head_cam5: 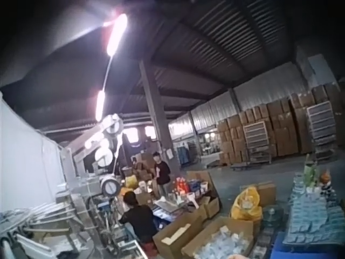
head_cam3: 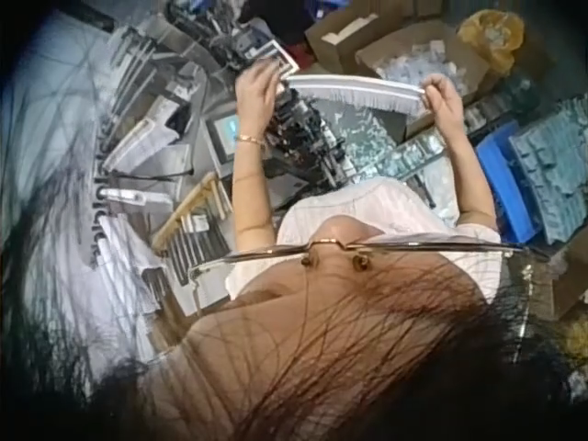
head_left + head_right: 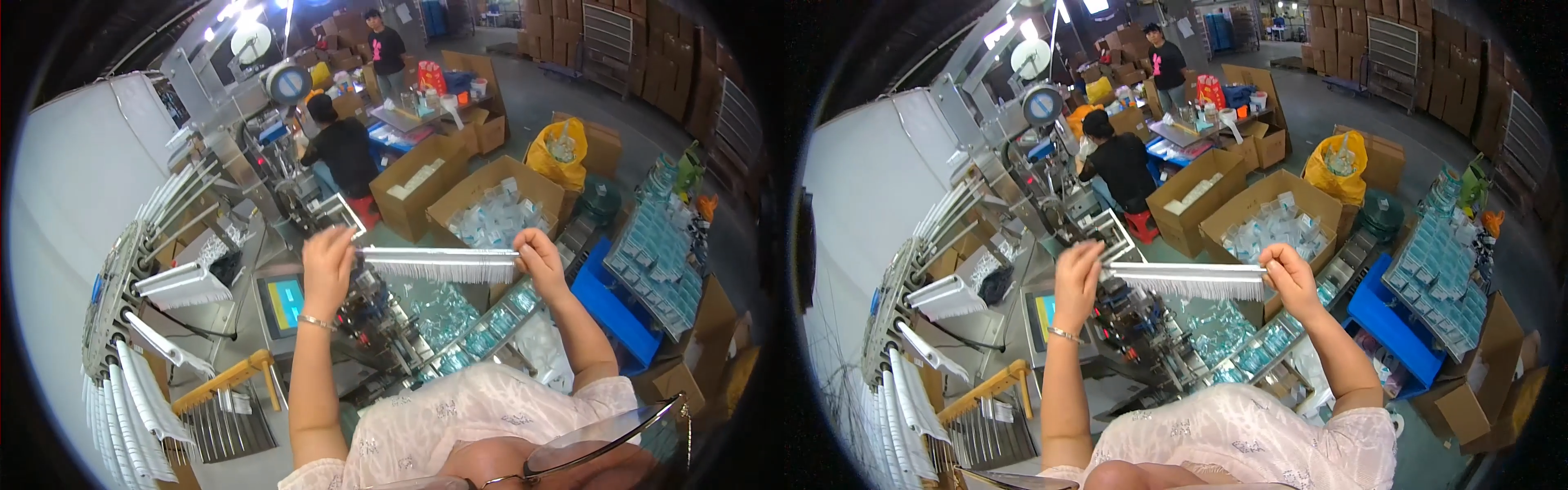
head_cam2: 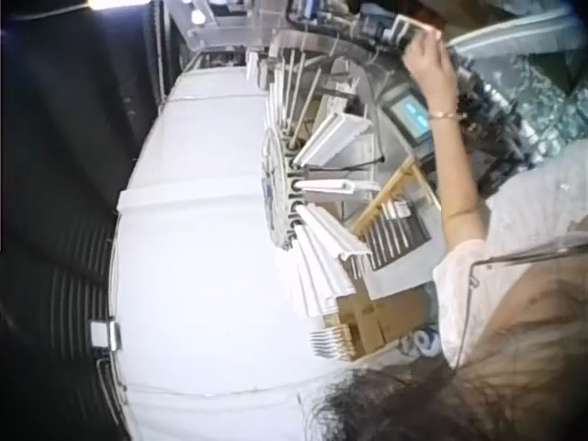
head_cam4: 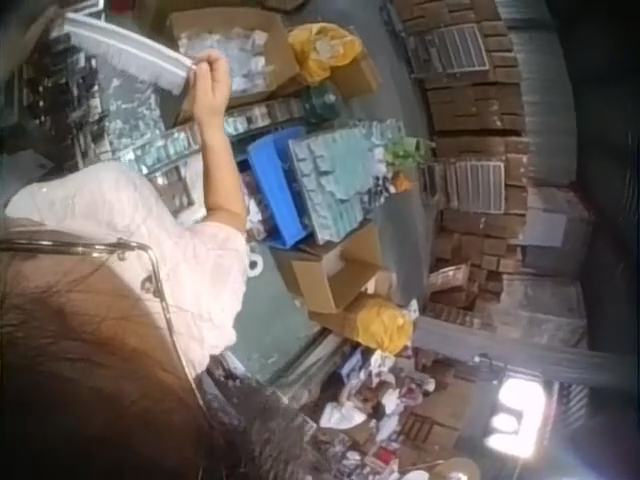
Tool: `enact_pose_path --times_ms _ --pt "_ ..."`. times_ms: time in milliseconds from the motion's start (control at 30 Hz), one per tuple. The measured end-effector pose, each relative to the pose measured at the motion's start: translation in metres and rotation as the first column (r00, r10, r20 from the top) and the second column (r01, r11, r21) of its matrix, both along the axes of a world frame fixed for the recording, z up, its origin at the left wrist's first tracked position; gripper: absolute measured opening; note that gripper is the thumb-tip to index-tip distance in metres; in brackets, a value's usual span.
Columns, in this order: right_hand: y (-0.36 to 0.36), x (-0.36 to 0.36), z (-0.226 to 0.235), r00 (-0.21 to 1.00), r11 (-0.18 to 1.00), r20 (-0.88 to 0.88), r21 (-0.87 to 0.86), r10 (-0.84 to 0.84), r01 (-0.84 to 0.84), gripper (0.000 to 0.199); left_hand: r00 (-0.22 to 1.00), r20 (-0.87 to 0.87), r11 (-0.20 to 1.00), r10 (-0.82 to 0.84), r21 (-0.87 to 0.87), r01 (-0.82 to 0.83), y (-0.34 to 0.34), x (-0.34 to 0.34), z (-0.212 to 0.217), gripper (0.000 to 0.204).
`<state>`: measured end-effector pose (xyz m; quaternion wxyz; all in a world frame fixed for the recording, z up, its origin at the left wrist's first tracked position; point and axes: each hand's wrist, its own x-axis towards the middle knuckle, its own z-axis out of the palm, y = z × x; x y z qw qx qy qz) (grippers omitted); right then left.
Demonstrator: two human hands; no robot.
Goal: Operating a tube processing machine and manually packaging the products into cardboard boxes.
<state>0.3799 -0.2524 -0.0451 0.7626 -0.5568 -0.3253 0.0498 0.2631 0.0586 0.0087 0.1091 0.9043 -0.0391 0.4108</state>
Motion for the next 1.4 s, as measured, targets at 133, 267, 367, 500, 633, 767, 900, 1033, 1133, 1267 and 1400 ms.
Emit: enact_pose_path --times_ms 133,267,367,500,633,767,900,1033,1133,1267,1400 --pt "-0.003 0.013 0.005 0.995 0.999 -0.085 -0.019 0.047 -0.048 0.01 0.967 -0.081 0.929 -0.243 -0.307 0.207 0.007 -0.006 -0.017 0.018" --pt "0.002 0.019 0.017 0.986 0.989 -0.107 -0.067 0.127 -0.135 0.013 0.966 0.059 0.568 -0.251 -0.799 0.196 0.002 -0.022 -0.039 0.016" --pt "0.02 0.044 0.016 0.99 0.985 -0.067 -0.108 0.125 -0.131 0.012 0.975 -0.029 0.593 -0.221 -0.798 0.11 0.008 -0.012 -0.045 0.015" --pt "0.033 0.051 0.021 0.984 0.981 -0.039 -0.084 0.173 -0.176 0.011 0.969 0.067 0.433 -0.237 -0.886 0.167 0.012 -0.014 -0.047 0.015" --pt "0.045 0.063 0.023 0.973 0.972 -0.02 -0.047 0.228 -0.229 0.011 0.964 0.128 0.294 -0.232 -0.936 0.195 0.018 -0.016 -0.045 0.016" --pt "0.055 0.063 0.022 0.958 0.956 0.023 -0.07 0.286 -0.284 0.012 0.966 0.165 0.189 -0.198 -0.961 0.203 0.018 -0.031 -0.041 0.015" --pt "0.064 0.062 0.019 0.937 0.931 0.03 -0.125 0.349 -0.343 0.011 0.983 0.121 0.129 -0.139 -0.982 0.139 0.024 -0.04 -0.037 0.015" --pt "0.074 0.065 0.013 0.95 0.946 0.004 -0.099 0.311 -0.309 0.011 0.985 0.148 0.146 -0.088 -0.976 0.16 0.023 -0.044 -0.03 0.016" --pt "0.082 0.068 0.014 0.902 0.907 -0.102 0.008 0.419 -0.421 0.008 0.983 0.163 0.171 -0.091 -0.969 0.176 0.024 -0.053 -0.03 0.016" --pt "0.103 0.07 0.016 0.78 0.811 -0.222 0.144 0.584 -0.567 0.013 0.974 0.225 0.176 0.025 -0.96 0.217 0.033 -0.06 -0.025 0.016" --pt "0.115 0.077 0.025 0.826 0.856 -0.229 0.184 0.515 -0.483 0.019 0.969 0.227 0.281 0.096 -0.94 0.192 0.041 -0.039 -0.013 0.018"
